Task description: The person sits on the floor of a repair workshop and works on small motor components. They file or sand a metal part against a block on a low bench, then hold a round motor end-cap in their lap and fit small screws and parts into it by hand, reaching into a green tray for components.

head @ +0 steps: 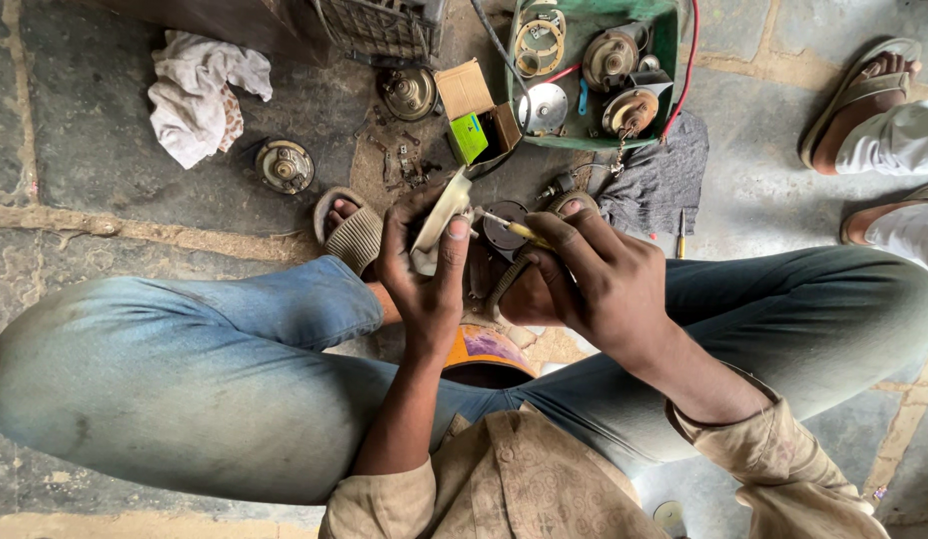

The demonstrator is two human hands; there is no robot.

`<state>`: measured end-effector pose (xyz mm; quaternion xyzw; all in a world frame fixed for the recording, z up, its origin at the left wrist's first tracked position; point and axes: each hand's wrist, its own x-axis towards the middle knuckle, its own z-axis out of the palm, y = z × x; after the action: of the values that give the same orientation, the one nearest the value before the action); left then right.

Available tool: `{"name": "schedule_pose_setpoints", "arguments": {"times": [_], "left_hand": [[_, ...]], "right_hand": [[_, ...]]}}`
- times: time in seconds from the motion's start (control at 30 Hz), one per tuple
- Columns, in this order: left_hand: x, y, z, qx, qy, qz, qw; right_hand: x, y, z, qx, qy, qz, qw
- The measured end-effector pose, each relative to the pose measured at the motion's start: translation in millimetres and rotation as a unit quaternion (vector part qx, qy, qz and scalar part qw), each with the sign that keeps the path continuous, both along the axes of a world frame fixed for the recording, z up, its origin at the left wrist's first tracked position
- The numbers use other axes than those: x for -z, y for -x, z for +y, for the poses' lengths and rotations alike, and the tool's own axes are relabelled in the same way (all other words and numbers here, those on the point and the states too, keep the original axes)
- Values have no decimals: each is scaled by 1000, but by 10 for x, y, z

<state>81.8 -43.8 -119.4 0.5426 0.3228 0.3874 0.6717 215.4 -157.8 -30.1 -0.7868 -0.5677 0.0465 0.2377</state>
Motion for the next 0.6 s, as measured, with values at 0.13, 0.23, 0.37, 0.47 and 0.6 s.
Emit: {"name": "schedule_pose_setpoints", "arguments": {"times": [0.13,0.23,0.37,0.47,0.6], "left_hand": [[-10,0,0,4,-39,12,999],[-10,2,2,13,-48,6,999],[-1,-10,4,25,-34,-14,999],[-5,-17,0,30,-49,-24,998],[-27,-23,-6,35,-52,-17,998]], "right_hand": [[12,-8,-3,-3,3,11,1000],[14,-14,-2,-3,2,13,1000],[29,-16,-7,-8,0,23,1000],[75,-15,-19,14,-55,124,991],[142,-41,-61,40,-21,108,993]]}}
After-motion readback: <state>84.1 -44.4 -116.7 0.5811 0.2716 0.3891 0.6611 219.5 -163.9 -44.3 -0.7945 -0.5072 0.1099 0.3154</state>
